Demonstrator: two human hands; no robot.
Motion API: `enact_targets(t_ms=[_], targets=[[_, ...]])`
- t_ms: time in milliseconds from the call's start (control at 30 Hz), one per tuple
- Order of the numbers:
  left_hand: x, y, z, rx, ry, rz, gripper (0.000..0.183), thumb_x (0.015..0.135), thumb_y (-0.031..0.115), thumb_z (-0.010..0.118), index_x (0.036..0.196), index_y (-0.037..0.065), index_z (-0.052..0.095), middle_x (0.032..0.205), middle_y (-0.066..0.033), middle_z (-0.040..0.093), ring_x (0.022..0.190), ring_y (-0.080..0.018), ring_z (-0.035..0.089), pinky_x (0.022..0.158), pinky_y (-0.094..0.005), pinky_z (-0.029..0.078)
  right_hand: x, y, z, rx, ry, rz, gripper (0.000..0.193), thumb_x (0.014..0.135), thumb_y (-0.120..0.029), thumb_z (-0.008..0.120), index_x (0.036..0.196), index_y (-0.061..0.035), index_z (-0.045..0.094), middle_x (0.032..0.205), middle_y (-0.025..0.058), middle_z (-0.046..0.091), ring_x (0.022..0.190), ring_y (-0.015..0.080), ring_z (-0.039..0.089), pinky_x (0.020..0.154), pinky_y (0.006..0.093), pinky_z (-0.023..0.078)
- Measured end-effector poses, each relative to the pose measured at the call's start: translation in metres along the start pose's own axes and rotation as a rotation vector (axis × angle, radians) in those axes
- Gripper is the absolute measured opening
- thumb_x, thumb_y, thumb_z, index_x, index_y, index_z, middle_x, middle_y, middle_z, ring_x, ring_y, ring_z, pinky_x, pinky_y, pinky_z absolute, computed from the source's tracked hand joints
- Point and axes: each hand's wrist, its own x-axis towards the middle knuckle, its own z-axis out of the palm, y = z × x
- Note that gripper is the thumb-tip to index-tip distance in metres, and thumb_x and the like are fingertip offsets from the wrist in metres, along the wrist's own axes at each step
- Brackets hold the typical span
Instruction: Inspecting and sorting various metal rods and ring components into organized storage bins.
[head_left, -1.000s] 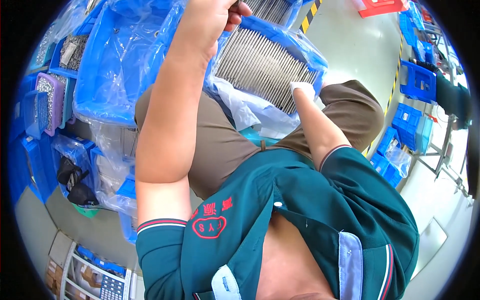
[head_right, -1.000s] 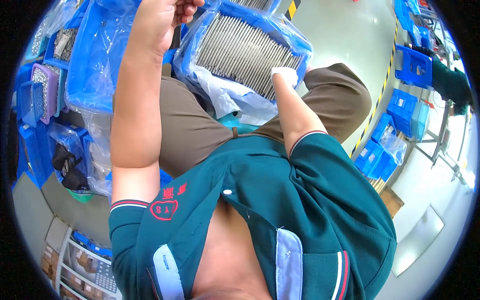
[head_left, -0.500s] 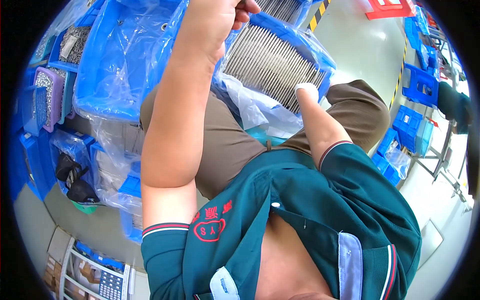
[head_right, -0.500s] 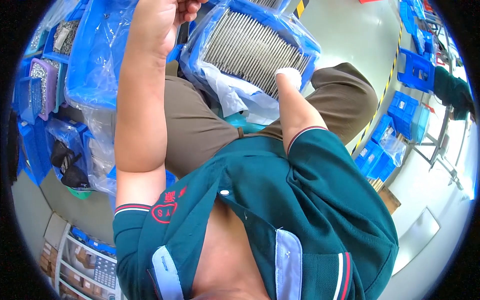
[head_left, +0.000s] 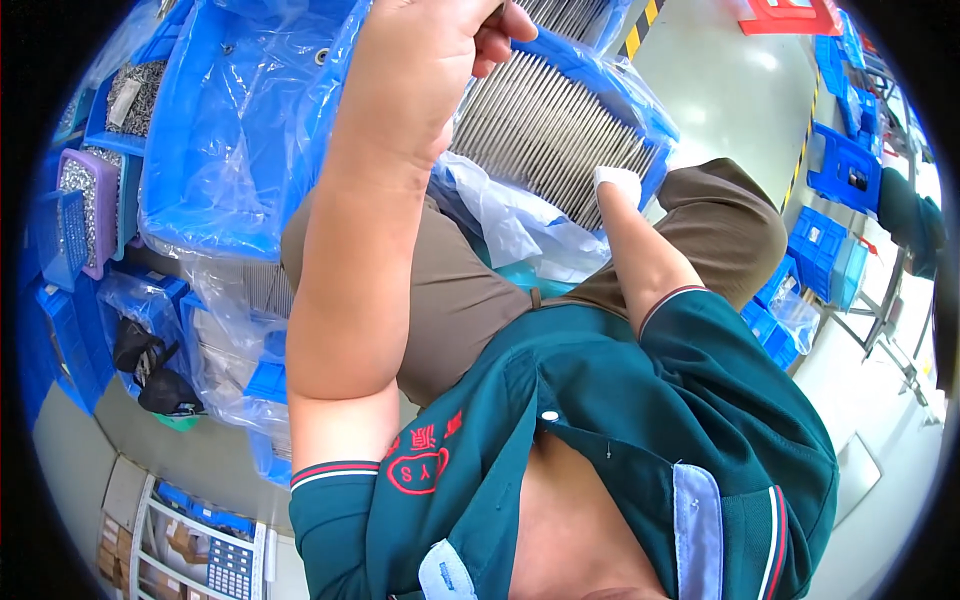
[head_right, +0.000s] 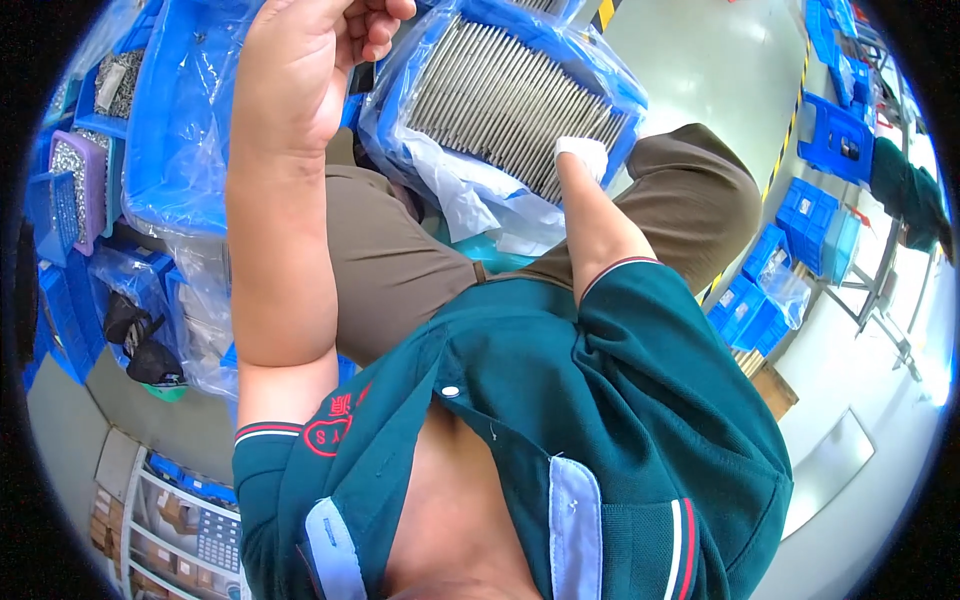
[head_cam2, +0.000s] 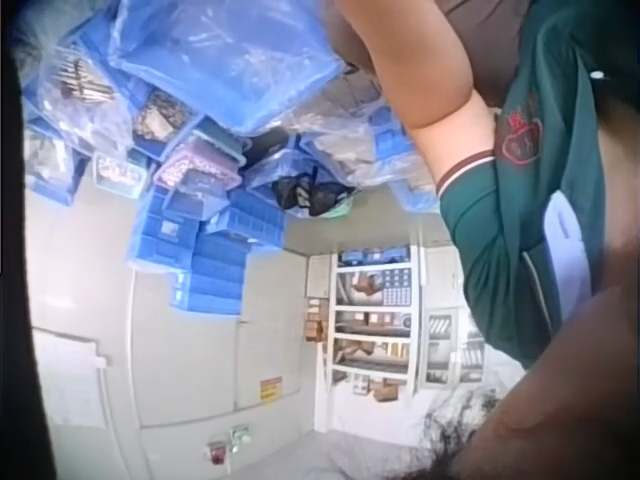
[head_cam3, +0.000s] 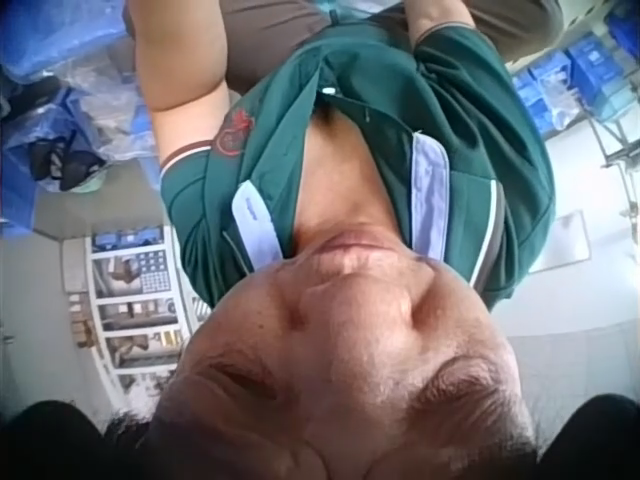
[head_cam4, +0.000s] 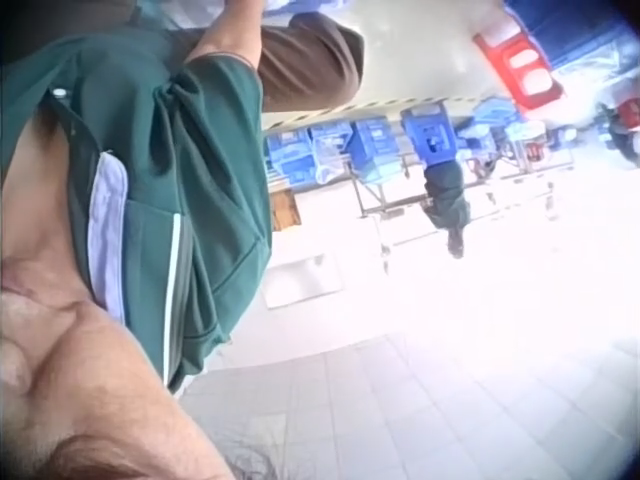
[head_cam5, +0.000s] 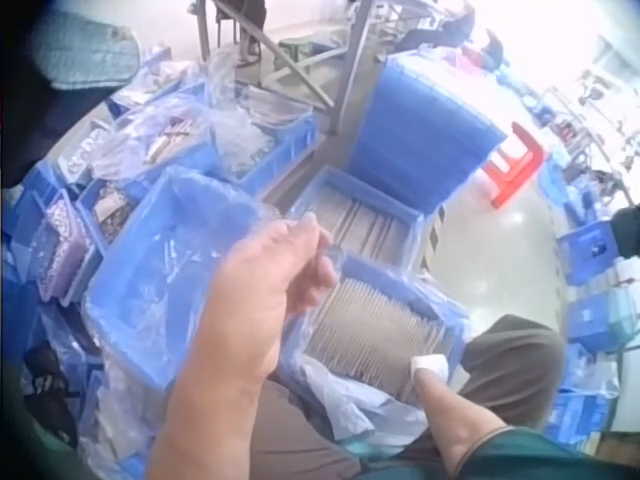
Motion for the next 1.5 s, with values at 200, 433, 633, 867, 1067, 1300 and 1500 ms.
enact_targets(t_ms=[200, 433, 633, 867, 1067, 1300, 1500], targets=[[0.004, -0.004, -0.005, -0.023, -0.021, 0.007, 0.022, 0.092, 0.026, 0.053, 0.088, 0.005, 0.058, 0.069, -0.0008, 0.058, 0.059, -0.0069, 0.050, 0.054, -0.0185, 0.037, -0.017, -0.013, -0.007, 0.062, -0.027, -0.111, 0.037, 0.072, -0.026, 0.053, 0.095, -0.0001, 0.067, 0.100, 0.0222, 0.064, 0.099, 0.0351, 0.061, 0.086, 0.0380, 0.048], [0.014, -0.014, -0.002, -0.054, -0.034, 0.044, 0.019, 0.092, 0.024, 0.052, 0.087, 0.006, 0.059, 0.069, -0.0009, 0.059, 0.057, -0.0080, 0.050, 0.051, -0.0190, 0.038, 0.002, -0.008, -0.007, 0.135, -0.087, -0.527, 0.041, 0.071, -0.031, 0.054, 0.090, 0.0031, 0.066, 0.091, 0.0238, 0.065, 0.083, 0.0336, 0.065, 0.078, 0.0373, 0.050], [0.025, -0.028, -0.017, -0.018, -0.109, 0.028, 0.023, 0.093, 0.024, 0.050, 0.092, 0.003, 0.059, 0.073, -0.0056, 0.061, 0.060, -0.0090, 0.050, 0.054, -0.0215, 0.041, -0.032, -0.023, -0.039, 1.206, -0.927, -0.319, 0.018, 0.090, -0.023, 0.053, 0.080, -0.0087, 0.050, 0.063, 0.0020, 0.048, 0.047, 0.0124, 0.045, 0.041, 0.0278, 0.041], [0.039, -0.053, -0.027, -0.273, -0.101, -0.263, 0.018, 0.086, 0.013, 0.048, 0.093, -0.001, 0.058, 0.084, -0.0167, 0.062, 0.069, -0.0222, 0.055, 0.062, -0.0344, 0.047, -0.100, -0.022, -0.115, 1.363, -1.324, -0.542, 0.025, 0.095, -0.028, 0.046, 0.098, -0.0045, 0.054, 0.074, 0.0010, 0.055, 0.055, 0.0098, 0.050, 0.045, 0.0228, 0.041], [0.022, -0.073, -0.009, -0.085, -0.164, -0.359, 0.007, 0.073, 0.002, 0.054, 0.079, 0.004, 0.056, 0.064, -0.0043, 0.051, 0.051, -0.0133, 0.046, 0.042, -0.0252, 0.034, -0.140, 0.016, -0.164, 1.317, -1.332, -0.837, 0.024, 0.091, -0.028, 0.055, 0.097, -0.0042, 0.056, 0.071, 0.0033, 0.058, 0.050, 0.0084, 0.052, 0.040, 0.0194, 0.040], [-0.038, -0.090, 0.022, -0.096, -0.370, -0.378, 0.040, 0.093, 0.042, 0.047, 0.096, 0.005, 0.062, 0.064, 0.0029, 0.046, 0.051, -0.0064, 0.038, 0.040, -0.0196, 0.024, -0.147, 0.047, -0.185, 1.136, -1.215, -0.940, 0.026, 0.089, -0.032, 0.056, 0.091, -0.0061, 0.058, 0.069, 0.0021, 0.059, 0.049, 0.0056, 0.051, 0.042, 0.0175, 0.039], [-0.043, -0.090, 0.027, 0.126, -0.408, -0.304, 0.051, 0.091, 0.047, 0.048, 0.107, 0.000, 0.059, 0.074, 0.0012, 0.053, 0.054, -0.0043, 0.041, 0.042, -0.0174, 0.025, -0.149, 0.063, -0.172, 1.086, -1.443, -0.965, 0.032, 0.088, -0.037, 0.057, 0.089, -0.0047, 0.058, 0.067, 0.0016, 0.058, 0.048, 0.0055, 0.049, 0.039, 0.0181, 0.037]])
